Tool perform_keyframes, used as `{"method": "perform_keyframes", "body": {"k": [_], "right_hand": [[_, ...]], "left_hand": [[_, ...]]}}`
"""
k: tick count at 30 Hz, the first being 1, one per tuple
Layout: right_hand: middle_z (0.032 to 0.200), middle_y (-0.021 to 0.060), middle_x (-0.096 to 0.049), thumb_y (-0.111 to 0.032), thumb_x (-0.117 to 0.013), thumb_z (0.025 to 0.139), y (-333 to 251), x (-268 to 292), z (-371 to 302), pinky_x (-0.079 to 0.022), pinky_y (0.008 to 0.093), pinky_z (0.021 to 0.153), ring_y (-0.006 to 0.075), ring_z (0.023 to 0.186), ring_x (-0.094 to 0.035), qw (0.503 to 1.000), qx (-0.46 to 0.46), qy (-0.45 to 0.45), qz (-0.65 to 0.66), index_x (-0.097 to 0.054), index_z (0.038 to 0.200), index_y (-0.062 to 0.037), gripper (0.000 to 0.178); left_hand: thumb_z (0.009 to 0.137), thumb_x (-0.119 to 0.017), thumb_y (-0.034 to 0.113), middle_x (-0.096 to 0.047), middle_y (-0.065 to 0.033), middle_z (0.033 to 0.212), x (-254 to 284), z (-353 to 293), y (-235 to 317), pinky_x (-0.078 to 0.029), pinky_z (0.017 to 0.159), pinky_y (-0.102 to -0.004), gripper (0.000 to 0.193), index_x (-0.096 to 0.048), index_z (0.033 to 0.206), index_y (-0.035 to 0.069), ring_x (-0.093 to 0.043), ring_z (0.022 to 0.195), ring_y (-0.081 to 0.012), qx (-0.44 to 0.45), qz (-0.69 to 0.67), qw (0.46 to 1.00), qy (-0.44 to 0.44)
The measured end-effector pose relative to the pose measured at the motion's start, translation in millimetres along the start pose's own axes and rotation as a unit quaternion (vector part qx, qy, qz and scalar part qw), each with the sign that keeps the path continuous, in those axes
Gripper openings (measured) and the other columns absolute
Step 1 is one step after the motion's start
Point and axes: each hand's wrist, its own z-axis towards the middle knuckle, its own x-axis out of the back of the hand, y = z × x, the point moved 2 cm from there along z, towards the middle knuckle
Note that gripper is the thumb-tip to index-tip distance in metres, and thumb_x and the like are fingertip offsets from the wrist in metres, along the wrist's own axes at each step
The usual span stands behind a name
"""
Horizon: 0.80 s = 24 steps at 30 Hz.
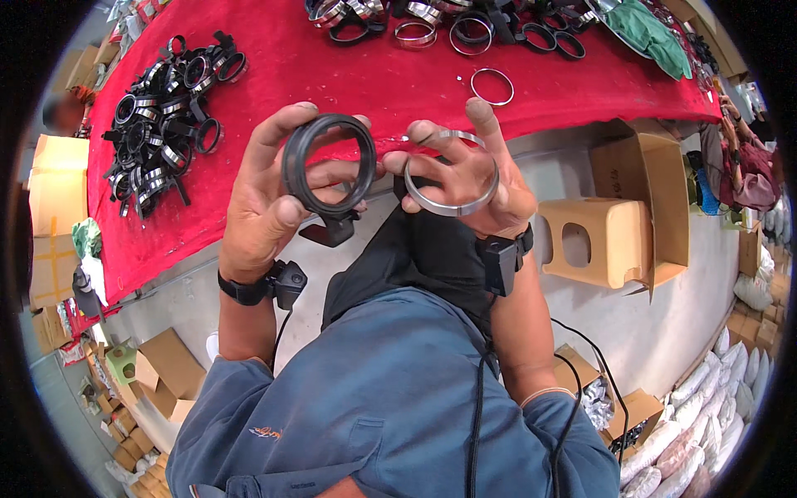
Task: The person is assembling black plastic and metal circular components at a table.
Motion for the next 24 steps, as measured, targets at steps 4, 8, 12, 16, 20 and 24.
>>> {"method": "perform_keyframes", "body": {"k": [4, 8, 12, 16, 20, 24], "right_hand": [[0.170, 0.0303, -0.035, -0.032, -0.086, 0.095, -7.7, -26.0, 8.7, -0.048, 0.0624, 0.118, 0.0523, 0.157, -0.038, 0.980, -0.011, 0.154, -0.128, -0.027, 0.173, -0.0183, 0.099], [0.167, 0.0280, -0.044, -0.025, -0.096, 0.084, -7.1, -53.7, 22.2, -0.045, 0.0579, 0.124, 0.0442, 0.155, -0.045, 0.911, 0.015, 0.254, -0.324, -0.040, 0.165, -0.0066, 0.100], [0.166, 0.0275, -0.047, -0.018, -0.097, 0.081, -1.1, -58.6, 20.6, -0.045, 0.0573, 0.124, 0.0442, 0.155, -0.046, 0.890, 0.040, 0.233, -0.390, -0.043, 0.163, -0.0071, 0.098], [0.167, 0.0274, -0.046, -0.012, -0.096, 0.080, -0.2, -59.4, 15.5, -0.044, 0.0559, 0.125, 0.0435, 0.155, -0.045, 0.870, 0.069, 0.211, -0.441, -0.048, 0.159, -0.0074, 0.092], [0.166, 0.0278, -0.046, -0.012, -0.094, 0.083, 1.5, -60.7, 15.7, -0.045, 0.0542, 0.124, 0.0426, 0.156, -0.045, 0.854, 0.079, 0.192, -0.478, -0.052, 0.155, -0.0062, 0.083], [0.165, 0.0282, -0.048, -0.011, -0.092, 0.087, 2.5, -60.8, 16.8, -0.047, 0.0528, 0.123, 0.0421, 0.155, -0.047, 0.837, 0.069, 0.163, -0.518, -0.056, 0.151, -0.0054, 0.074]], "left_hand": [[0.094, -0.086, 0.031, -0.051, -0.0277, 0.156, -6.6, 1.2, -6.9, -0.061, 0.107, -0.0554, 0.106, -0.019, 0.172, 0.003, -0.065, 0.134, -0.0484, 0.030, -0.025, 0.999, -0.007], [0.092, -0.089, 0.038, -0.052, -0.0257, 0.158, -3.5, 6.7, -16.9, -0.059, 0.110, -0.0536, 0.105, -0.029, 0.170, 0.002, -0.066, 0.135, -0.0442, 0.049, -0.031, 0.998, 0.007], [0.092, -0.089, 0.012, -0.048, -0.0157, 0.164, -5.1, 8.8, -21.6, -0.049, 0.121, -0.0478, 0.091, -0.037, 0.167, 0.003, -0.056, 0.146, -0.0316, 0.003, -0.028, 1.000, 0.004], [0.089, -0.088, 0.003, -0.045, -0.0173, 0.168, -4.1, 8.6, -22.8, -0.050, 0.121, -0.0489, 0.090, -0.041, 0.165, 0.005, -0.052, 0.151, -0.0330, -0.058, 0.078, 0.995, -0.026], [0.086, -0.087, -0.002, -0.046, -0.0165, 0.169, -8.3, 6.1, -21.3, -0.053, 0.119, -0.0479, 0.087, -0.048, 0.162, 0.008, -0.053, 0.151, -0.0325, -0.087, 0.086, 0.992, -0.017], [0.078, -0.086, -0.007, -0.053, -0.0152, 0.166, -12.3, 6.9, -19.2, -0.056, 0.115, -0.0451, 0.083, -0.059, 0.155, 0.013, -0.058, 0.148, -0.0318, -0.094, 0.210, 0.973, -0.008]]}}
